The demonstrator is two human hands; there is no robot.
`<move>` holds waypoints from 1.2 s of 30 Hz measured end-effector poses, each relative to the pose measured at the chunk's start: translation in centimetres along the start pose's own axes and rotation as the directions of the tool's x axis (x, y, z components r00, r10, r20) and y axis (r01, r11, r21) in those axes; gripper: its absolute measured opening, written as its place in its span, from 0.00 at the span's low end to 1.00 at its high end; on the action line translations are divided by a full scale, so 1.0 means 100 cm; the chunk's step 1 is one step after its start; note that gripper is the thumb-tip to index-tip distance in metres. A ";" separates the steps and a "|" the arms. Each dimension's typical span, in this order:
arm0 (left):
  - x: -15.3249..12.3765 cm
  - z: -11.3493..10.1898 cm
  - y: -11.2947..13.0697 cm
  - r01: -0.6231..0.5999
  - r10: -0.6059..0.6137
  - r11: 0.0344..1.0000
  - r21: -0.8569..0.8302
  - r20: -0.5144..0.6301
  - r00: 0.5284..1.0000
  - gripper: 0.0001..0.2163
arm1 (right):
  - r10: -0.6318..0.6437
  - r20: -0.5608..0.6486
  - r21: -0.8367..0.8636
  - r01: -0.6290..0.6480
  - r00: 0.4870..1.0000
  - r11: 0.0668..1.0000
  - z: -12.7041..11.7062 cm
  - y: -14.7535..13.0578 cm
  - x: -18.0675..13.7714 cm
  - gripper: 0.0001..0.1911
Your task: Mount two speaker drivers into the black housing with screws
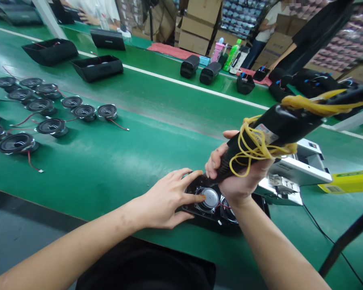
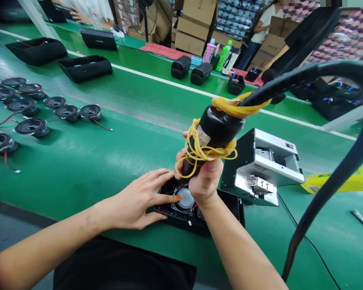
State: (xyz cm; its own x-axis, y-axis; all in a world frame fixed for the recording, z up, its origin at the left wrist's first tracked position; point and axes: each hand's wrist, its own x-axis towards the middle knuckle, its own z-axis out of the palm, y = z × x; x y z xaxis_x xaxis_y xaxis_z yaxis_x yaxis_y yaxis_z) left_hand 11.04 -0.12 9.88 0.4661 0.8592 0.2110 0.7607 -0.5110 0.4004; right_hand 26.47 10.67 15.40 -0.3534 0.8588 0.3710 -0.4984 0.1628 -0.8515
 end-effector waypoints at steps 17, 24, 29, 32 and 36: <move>0.002 -0.002 -0.001 -0.038 0.039 0.999 -0.014 0.006 0.999 0.25 | -0.024 0.102 -0.042 0.028 0.995 0.999 -0.004 0.014 -0.004 0.35; 0.002 -0.001 -0.003 -0.038 0.038 0.999 -0.011 0.004 0.999 0.24 | -0.005 0.155 -0.036 0.011 0.988 0.999 -0.006 0.016 -0.004 0.32; -0.002 0.002 -0.004 -0.034 0.035 0.999 0.020 -0.026 0.999 0.25 | -0.031 0.126 -0.046 0.037 0.992 0.998 -0.009 0.026 -0.005 0.34; -0.005 0.005 -0.004 -0.028 0.030 0.999 0.035 -0.048 0.998 0.25 | -0.057 0.089 -0.065 0.063 0.994 0.996 -0.011 0.017 -0.005 0.36; -0.008 0.005 -0.005 -0.024 0.026 0.997 0.071 -0.031 0.999 0.25 | -0.210 -0.057 -0.059 0.207 0.976 0.977 -0.022 -0.034 -0.001 0.36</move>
State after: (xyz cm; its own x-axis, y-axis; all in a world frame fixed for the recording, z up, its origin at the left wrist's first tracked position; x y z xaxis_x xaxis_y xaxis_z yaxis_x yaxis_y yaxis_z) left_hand 10.51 -0.57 9.12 0.4715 0.8462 0.2484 0.7795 -0.5316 0.3313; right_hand 29.94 11.09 17.43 -0.1947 0.8316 0.5201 -0.5132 0.3655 -0.7765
